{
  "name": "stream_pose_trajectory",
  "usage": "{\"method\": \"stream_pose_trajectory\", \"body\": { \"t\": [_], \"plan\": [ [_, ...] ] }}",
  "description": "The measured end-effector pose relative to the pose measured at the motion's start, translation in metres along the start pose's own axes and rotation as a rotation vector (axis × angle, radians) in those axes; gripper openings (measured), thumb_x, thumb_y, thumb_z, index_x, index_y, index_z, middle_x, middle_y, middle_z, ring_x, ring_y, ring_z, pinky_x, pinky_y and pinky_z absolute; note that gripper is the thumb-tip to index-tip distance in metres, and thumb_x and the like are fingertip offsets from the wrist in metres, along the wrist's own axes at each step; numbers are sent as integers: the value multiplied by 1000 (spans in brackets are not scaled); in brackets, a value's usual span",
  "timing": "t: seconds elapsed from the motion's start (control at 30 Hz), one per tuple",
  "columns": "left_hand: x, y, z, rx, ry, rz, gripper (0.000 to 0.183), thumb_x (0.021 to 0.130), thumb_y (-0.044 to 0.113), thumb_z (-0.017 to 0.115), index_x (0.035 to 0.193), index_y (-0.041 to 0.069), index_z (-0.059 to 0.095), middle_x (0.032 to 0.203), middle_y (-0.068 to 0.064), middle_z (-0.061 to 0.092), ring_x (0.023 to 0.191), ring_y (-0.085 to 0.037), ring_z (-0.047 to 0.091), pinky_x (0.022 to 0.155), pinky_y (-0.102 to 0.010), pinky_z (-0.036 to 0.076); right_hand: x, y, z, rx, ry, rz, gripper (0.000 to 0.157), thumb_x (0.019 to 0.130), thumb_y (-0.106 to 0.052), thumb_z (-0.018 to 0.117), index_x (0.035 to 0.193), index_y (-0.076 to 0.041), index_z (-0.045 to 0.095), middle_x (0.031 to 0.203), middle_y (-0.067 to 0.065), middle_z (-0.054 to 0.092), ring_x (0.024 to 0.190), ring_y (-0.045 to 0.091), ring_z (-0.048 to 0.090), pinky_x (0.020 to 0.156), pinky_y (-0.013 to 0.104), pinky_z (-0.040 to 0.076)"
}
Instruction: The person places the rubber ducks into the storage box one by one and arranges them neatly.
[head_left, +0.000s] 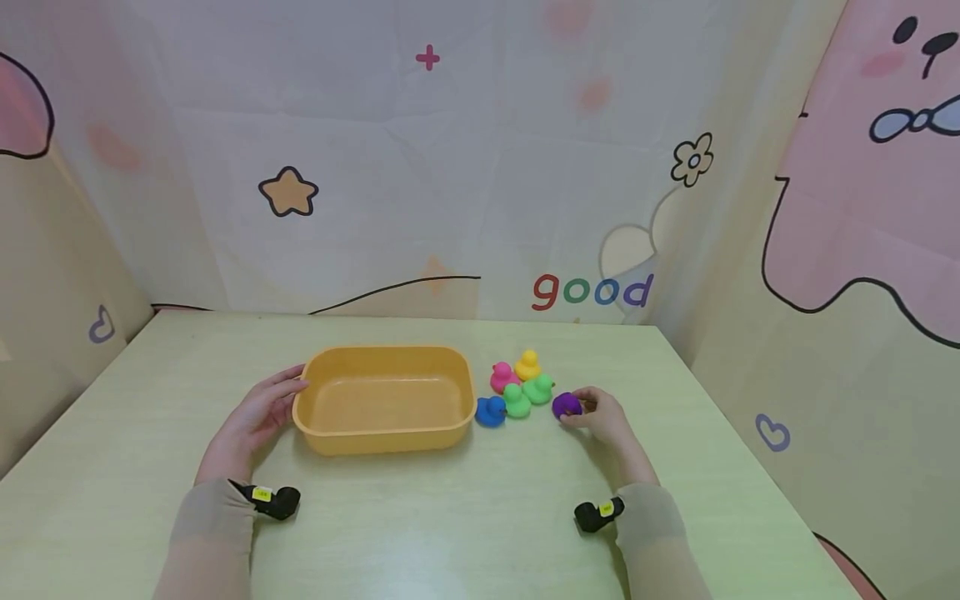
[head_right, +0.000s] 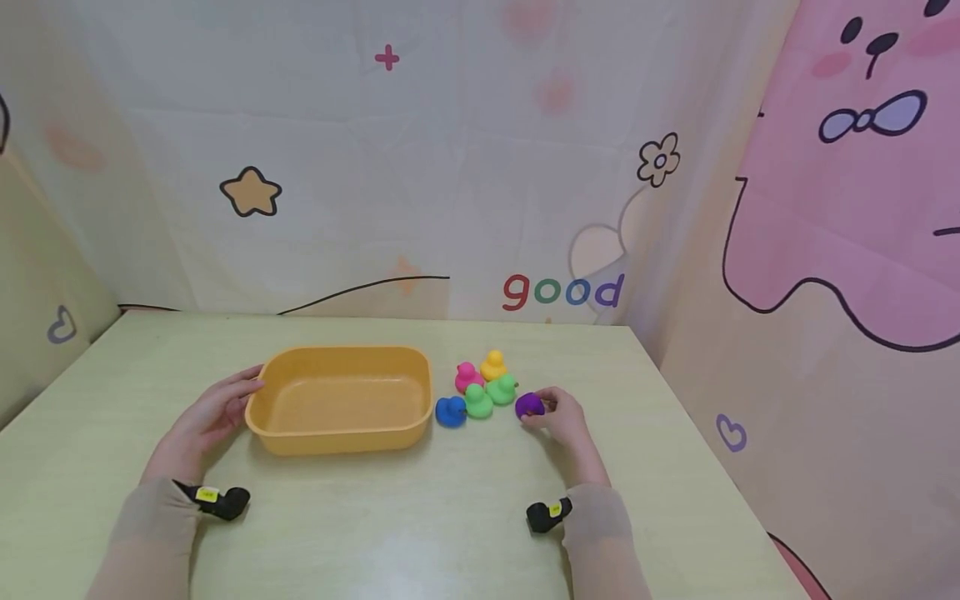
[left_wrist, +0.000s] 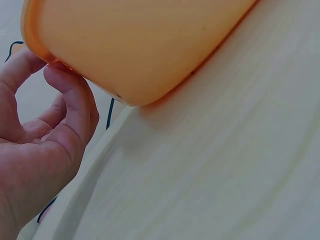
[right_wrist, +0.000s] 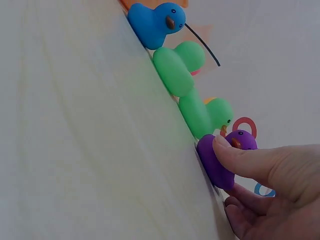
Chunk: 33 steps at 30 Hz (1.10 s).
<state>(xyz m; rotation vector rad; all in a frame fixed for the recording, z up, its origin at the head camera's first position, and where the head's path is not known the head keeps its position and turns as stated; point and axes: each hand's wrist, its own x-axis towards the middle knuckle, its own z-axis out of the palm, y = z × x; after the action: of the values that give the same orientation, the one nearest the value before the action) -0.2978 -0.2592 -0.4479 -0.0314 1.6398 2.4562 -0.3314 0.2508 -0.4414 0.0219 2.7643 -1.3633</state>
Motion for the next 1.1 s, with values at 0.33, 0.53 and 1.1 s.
{"method": "stream_pose_trajectory", "body": {
  "t": [0.33, 0.53, 1.1],
  "plan": [
    [4, -4, 0, 24, -8, 11, 62, 99, 4, 51, 151, -4, 17, 101, 11, 67, 91, -1, 65, 75, -16, 56, -4, 2, -1, 51, 6, -7, 45, 89, -9, 70, 127, 8, 52, 132, 28, 53, 123, 42, 48, 110, 54, 36],
    [6, -5, 1, 12, 5, 9, 60, 99, 3, 51, 151, -3, 20, 99, 11, 68, 89, -1, 65, 75, -16, 56, -8, -4, -5, 255, -28, 71, 51, 94, -7, 63, 138, 4, 43, 143, 29, 41, 125, 37, 48, 104, 40, 49],
    [-1, -2, 1, 32, 36, 2, 69, 99, 7, 53, 154, -3, 13, 100, 14, 66, 91, 0, 64, 78, -15, 56, 1, -63, -2, 379, -88, -1, 52, 97, -8, 57, 144, 2, 38, 146, 28, 39, 130, 40, 45, 115, 47, 36]
  ]
}}
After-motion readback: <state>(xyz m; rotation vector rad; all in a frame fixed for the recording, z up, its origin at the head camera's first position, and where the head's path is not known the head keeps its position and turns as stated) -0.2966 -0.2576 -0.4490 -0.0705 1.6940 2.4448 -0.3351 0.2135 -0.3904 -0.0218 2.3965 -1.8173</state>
